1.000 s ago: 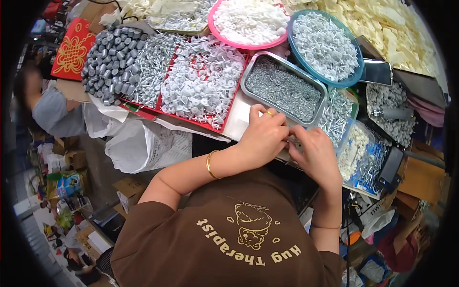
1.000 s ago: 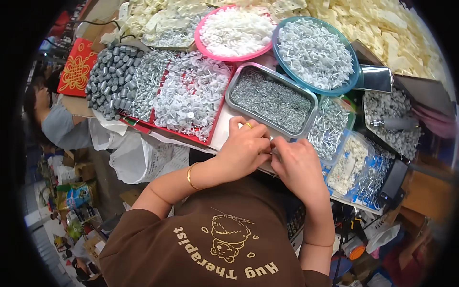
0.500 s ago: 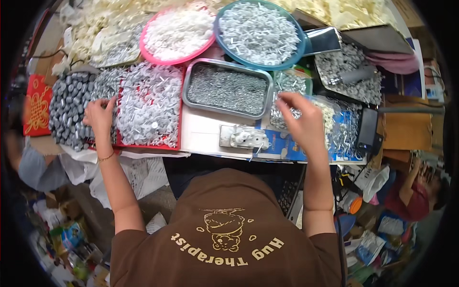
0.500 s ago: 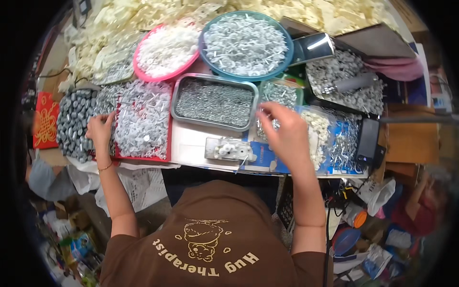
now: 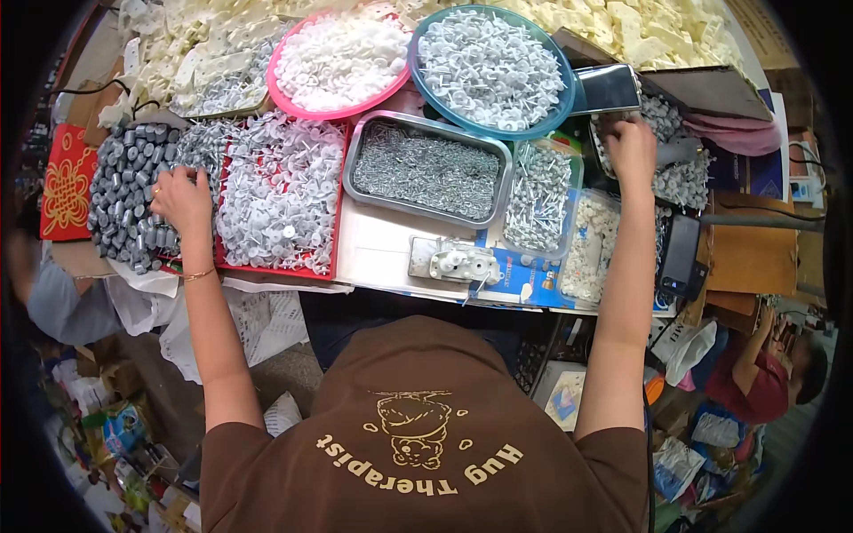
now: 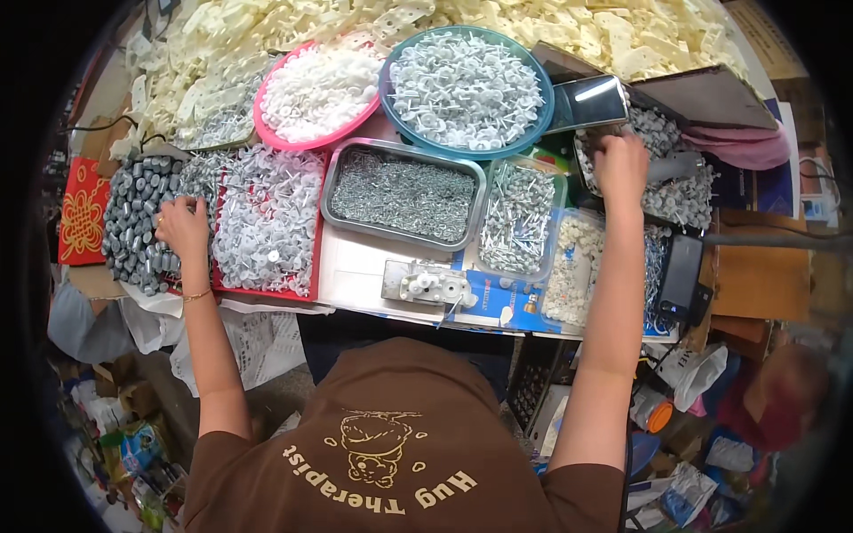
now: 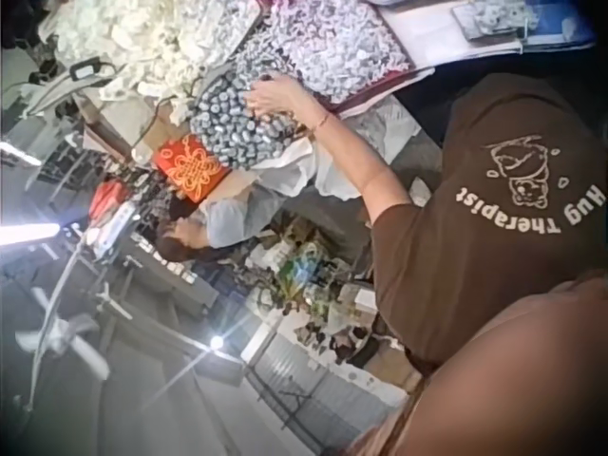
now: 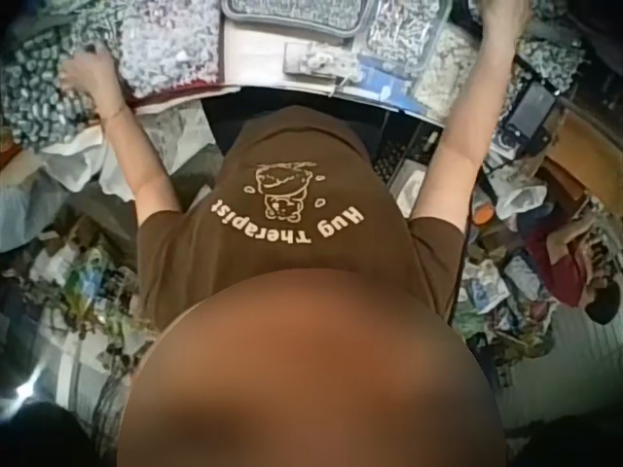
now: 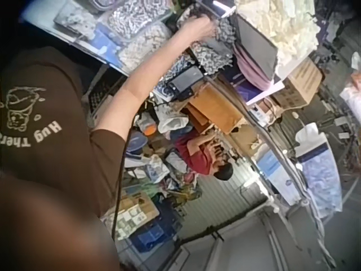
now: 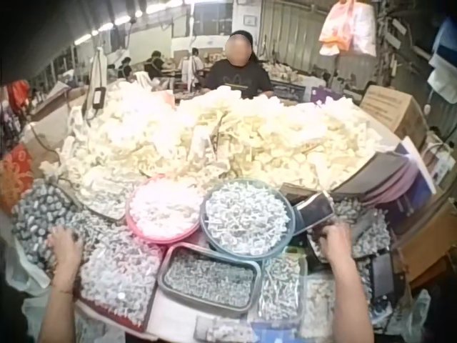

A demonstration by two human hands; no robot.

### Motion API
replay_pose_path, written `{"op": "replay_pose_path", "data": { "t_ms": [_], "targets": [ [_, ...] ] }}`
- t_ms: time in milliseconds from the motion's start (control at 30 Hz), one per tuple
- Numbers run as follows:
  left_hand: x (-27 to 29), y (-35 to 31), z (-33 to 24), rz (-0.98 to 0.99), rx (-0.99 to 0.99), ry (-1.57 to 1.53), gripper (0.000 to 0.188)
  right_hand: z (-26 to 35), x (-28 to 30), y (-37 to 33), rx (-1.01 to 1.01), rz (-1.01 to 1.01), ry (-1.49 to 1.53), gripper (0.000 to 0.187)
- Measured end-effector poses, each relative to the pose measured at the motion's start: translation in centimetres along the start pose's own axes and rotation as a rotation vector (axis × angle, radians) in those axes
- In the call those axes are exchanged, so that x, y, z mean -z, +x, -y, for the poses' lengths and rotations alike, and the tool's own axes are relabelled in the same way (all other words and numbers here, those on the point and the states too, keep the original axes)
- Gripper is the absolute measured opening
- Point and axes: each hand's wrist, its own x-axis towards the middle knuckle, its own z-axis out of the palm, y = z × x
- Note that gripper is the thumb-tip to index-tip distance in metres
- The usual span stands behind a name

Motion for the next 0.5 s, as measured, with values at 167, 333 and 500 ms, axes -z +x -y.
{"op": "replay_pose_path", "data": {
  "t_ms": [167, 333, 500],
  "targets": [
    [2.0, -0.5, -0.2, 0.024, 0.015, -0.285, 0.017, 1.0, 1.8, -1.8, -0.368, -0.228, 0.615, 0.016],
    [0.3, -0.8, 1.7, -0.149, -0.083, -0.656, 0.02, -0.5, 2.8, -5.7, -0.568, -0.302, 1.347, 0.022],
    [0.4, 0.9, 0.7, -0.233, -0.243, -0.511, 0.033, 6.9, 7.9, -8.7, -0.576, -0.072, 1.759, 0.043]
  ]
}}
